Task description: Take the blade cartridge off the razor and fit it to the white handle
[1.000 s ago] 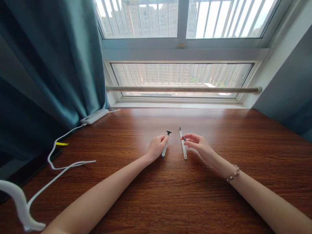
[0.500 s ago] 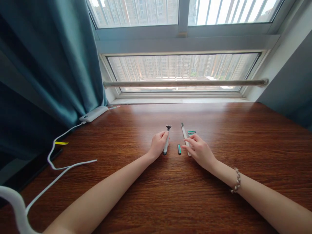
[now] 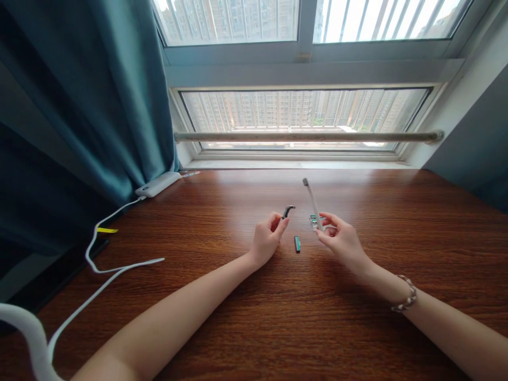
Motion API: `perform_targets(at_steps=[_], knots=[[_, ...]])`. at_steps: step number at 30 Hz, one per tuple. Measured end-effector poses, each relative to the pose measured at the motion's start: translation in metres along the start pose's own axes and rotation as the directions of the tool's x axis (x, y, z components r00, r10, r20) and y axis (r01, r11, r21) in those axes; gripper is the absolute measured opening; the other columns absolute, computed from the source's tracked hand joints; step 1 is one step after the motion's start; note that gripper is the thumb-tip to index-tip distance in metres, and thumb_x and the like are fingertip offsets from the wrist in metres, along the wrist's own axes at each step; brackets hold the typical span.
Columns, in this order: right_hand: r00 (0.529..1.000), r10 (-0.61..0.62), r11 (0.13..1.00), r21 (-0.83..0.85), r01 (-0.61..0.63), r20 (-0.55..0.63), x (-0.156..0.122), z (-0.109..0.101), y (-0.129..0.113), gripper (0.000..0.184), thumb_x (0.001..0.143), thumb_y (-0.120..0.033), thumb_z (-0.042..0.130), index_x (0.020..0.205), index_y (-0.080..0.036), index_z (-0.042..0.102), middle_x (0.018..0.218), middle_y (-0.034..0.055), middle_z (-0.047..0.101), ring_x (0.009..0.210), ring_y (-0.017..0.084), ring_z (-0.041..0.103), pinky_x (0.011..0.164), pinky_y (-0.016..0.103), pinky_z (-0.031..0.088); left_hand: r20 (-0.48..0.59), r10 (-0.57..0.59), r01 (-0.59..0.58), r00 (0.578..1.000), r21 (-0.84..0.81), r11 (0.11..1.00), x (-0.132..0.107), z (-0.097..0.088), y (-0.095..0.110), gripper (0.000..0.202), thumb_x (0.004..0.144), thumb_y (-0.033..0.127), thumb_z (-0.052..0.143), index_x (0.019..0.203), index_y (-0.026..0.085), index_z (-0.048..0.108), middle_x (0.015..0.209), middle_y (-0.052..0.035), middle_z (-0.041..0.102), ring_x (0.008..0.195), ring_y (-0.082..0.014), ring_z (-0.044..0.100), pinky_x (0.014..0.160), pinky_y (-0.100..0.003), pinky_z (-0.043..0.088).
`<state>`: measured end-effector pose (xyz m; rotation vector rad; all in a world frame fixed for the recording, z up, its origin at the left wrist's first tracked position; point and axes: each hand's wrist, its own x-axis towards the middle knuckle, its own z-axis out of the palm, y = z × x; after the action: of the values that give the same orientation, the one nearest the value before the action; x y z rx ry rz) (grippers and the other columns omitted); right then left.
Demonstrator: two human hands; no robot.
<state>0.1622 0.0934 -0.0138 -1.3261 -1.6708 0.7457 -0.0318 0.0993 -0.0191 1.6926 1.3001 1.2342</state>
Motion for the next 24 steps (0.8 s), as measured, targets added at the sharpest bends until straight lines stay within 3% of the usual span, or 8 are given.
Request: perform_targets(at_steps=[2,4,6,9,14,18,21,24], knots=[[0.998,-0.047,0.998,-0.033,0.049,0.042,-0.004,-0.009,0.002,0.03,0.075,-0.03,0.053,0.103,-0.018,0.052,0.073,0.0015,0.056,0.05,0.009,0.046,0.045,0.022,0.035,0.0,0.047,-0.046,0.999,0.103,0.994,-0.002,-0.001,0.002,0.033,0.078,0.046,0.044,0.064,0.017,0.046,0.05,0.0056,0.036,0.047,-0.0071,0.035,0.048,-0.021,0.029],[0.989,-0.145,0.972,-0.179,0.15,0.041,-0.009,-0.021,0.008,0.019,0.08,-0.03,0.047,0.092,-0.018,0.055,0.059,-0.0006,0.05,0.048,0.01,0.042,0.046,0.023,0.032,0.002,0.104,-0.102,0.995,0.179,0.979,-0.003,-0.001,0.003,0.034,0.078,0.045,0.045,0.059,0.016,0.046,0.051,0.0049,0.035,0.05,-0.0075,0.033,0.05,-0.021,0.028],[0.951,-0.306,0.882,-0.363,0.299,0.04,-0.011,-0.032,0.019,0.017,0.083,-0.028,0.042,0.084,-0.017,0.056,0.061,0.0014,0.051,0.055,0.013,0.047,0.054,0.025,0.035,0.01,0.16,-0.158,0.987,0.21,0.965,-0.003,-0.002,0.004,0.034,0.078,0.043,0.046,0.058,0.016,0.046,0.054,0.0041,0.035,0.052,-0.008,0.033,0.052,-0.022,0.027],[0.862,-0.485,0.714,-0.501,0.488,0.147,-0.008,-0.044,0.037,0.017,0.085,-0.022,0.038,0.089,-0.015,0.054,0.074,0.0056,0.057,0.069,0.016,0.053,0.064,0.026,0.037,0.041,0.203,-0.207,0.978,0.196,0.958,-0.002,-0.001,0.004,0.03,0.079,0.04,0.048,0.061,0.015,0.05,0.059,0.0024,0.042,0.057,-0.0087,0.038,0.055,-0.021,0.029],[0.882,-0.436,0.748,-0.473,0.465,0.178,-0.003,-0.051,0.053,0.015,0.086,-0.025,0.039,0.084,-0.017,0.051,0.059,-0.0002,0.051,0.051,0.011,0.047,0.053,0.022,0.033,0.108,0.171,-0.185,0.979,0.129,0.974,-0.001,0.0,0.001,0.026,0.079,0.039,0.047,0.075,0.016,0.057,0.065,0.0001,0.054,0.06,-0.0098,0.044,0.058,-0.021,0.033],[0.842,-0.496,0.723,-0.435,0.536,0.214,-0.005,-0.053,0.053,0.019,0.086,-0.027,0.035,0.078,-0.017,0.05,0.059,0.0007,0.05,0.054,0.012,0.047,0.055,0.023,0.032,0.123,0.181,-0.196,0.976,0.132,0.972,-0.001,0.001,0.0,0.026,0.079,0.038,0.047,0.077,0.015,0.059,0.065,-0.0004,0.055,0.058,-0.0098,0.044,0.057,-0.021,0.033],[0.853,-0.47,0.65,-0.565,0.508,0.227,-0.005,-0.052,0.052,0.023,0.087,-0.029,0.034,0.073,-0.017,0.049,0.058,0.0011,0.051,0.053,0.013,0.047,0.054,0.024,0.029,0.136,0.207,-0.225,0.969,0.135,0.965,-0.002,0.0,0.0,0.025,0.079,0.037,0.047,0.079,0.015,0.059,0.064,-0.0001,0.054,0.057,-0.0093,0.043,0.056,-0.021,0.033],[0.885,-0.436,0.603,-0.677,0.421,0.163,-0.003,-0.05,0.052,0.028,0.087,-0.032,0.035,0.065,-0.018,0.046,0.052,-0.0001,0.048,0.048,0.012,0.044,0.051,0.024,0.026,0.132,0.221,-0.24,0.966,0.152,0.959,-0.004,-0.001,0.001,0.025,0.08,0.036,0.047,0.08,0.015,0.06,0.063,-0.0003,0.054,0.057,-0.0096,0.043,0.056,-0.021,0.033]])
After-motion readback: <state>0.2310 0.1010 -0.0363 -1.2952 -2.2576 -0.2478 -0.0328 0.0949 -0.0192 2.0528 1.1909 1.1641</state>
